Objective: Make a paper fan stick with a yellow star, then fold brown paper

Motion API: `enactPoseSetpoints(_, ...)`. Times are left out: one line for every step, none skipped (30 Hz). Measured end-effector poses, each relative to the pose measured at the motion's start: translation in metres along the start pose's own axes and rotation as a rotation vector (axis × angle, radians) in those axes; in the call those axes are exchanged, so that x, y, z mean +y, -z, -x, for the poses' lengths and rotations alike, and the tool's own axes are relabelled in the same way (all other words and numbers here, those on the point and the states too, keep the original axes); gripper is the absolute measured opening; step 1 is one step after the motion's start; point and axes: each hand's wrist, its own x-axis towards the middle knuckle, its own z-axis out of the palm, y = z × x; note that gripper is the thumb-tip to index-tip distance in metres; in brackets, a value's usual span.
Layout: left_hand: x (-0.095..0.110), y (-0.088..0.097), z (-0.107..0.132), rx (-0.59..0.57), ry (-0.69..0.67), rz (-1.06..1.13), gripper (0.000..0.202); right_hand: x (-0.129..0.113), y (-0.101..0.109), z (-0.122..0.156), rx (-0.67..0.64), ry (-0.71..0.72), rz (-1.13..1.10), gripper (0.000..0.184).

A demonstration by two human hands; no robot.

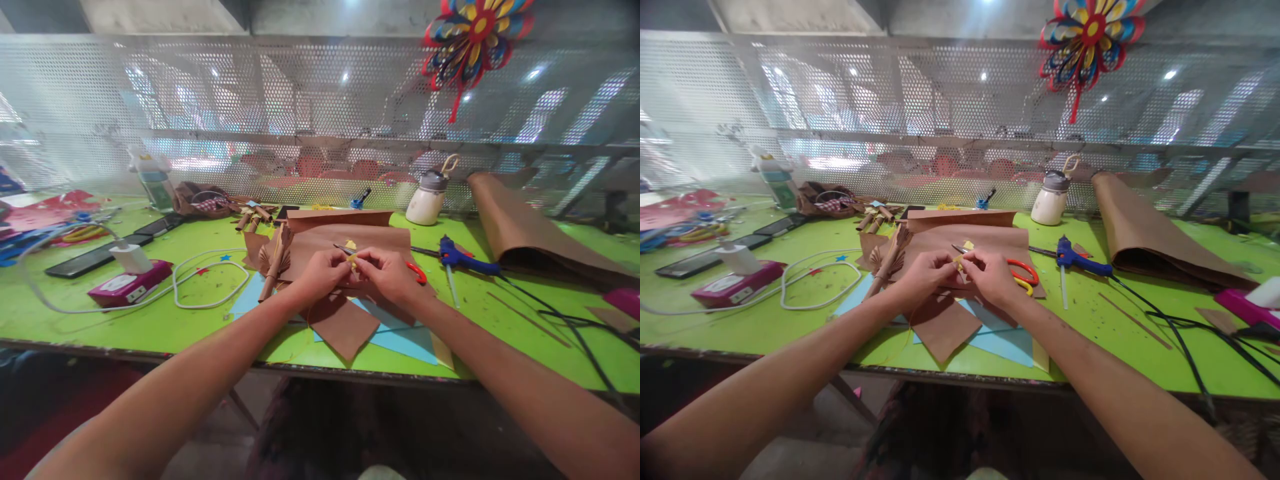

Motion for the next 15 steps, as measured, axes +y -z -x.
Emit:
enactPoseSetpoints(0.0003,0.0005,-0.0001,-0.006,0.026,0.086,0.017,0.0003,0.0001,-0.0002,-0.006,-0.002,-0.026,0.023)
enactPoseSetpoints(0.0008,0.0008,-0.0001,-0.009,0.051,0.17,0.017,0.0006,0.0002,-0.0004,-0.011,-0.008,-0.054,0.023)
enactPoseSetpoints(0.0015,0.0011,0.0,-0.012,0.073,0.243,0.018,0.001,0.0004,-0.0006,-0.013,-0.017,-0.08,0.023)
enactPoseSetpoints(0.0022,0.0013,0.0002,-0.017,0.09,0.306,0.019,0.0015,0.0005,-0.0008,-0.016,-0.026,-0.101,0.024)
enactPoseSetpoints(0.003,0.0014,0.0005,-0.024,0.1,0.36,0.019,0.0021,0.0007,-0.0011,-0.017,-0.035,-0.116,0.024)
enactPoseSetpoints(0.0038,0.0016,0.0009,-0.032,0.108,0.407,0.019,0.0026,0.0009,-0.0012,-0.015,-0.038,-0.124,0.025)
enactPoseSetpoints(0.0044,0.0018,0.0013,-0.039,0.118,0.446,0.019,0.003,0.0011,-0.0013,-0.012,-0.035,-0.123,0.025)
enactPoseSetpoints(0.0048,0.002,0.0016,-0.046,0.13,0.48,0.019,0.0032,0.0012,-0.0012,-0.007,-0.028,-0.115,0.025)
enactPoseSetpoints(0.005,0.0022,0.002,-0.053,0.146,0.51,0.019,0.0032,0.0012,-0.0009,0.004,-0.018,-0.1,0.025)
enactPoseSetpoints(0.0051,0.0024,0.0023,-0.058,0.162,0.532,0.018,0.003,0.0012,-0.0005,0.02,-0.011,-0.08,0.024)
enactPoseSetpoints(0.0052,0.0026,0.0025,-0.062,0.179,0.546,0.018,0.0025,0.001,0.0,0.043,-0.004,-0.057,0.024)
enactPoseSetpoints(0.0052,0.0028,0.0027,-0.064,0.195,0.554,0.016,0.0018,0.0008,0.0006,0.068,0.003,-0.034,0.023)
enactPoseSetpoints(0.0053,0.003,0.0029,-0.064,0.209,0.557,0.015,0.001,0.0005,0.0012,0.093,0.013,-0.008,0.023)
enactPoseSetpoints(0.0055,0.0032,0.003,-0.059,0.222,0.558,0.014,0.0002,0.0003,0.0019,0.114,0.032,0.02,0.022)
enactPoseSetpoints(0.0057,0.0035,0.0031,-0.052,0.233,0.558,0.013,-0.0006,0.0003,0.0026,0.13,0.058,0.051,0.021)
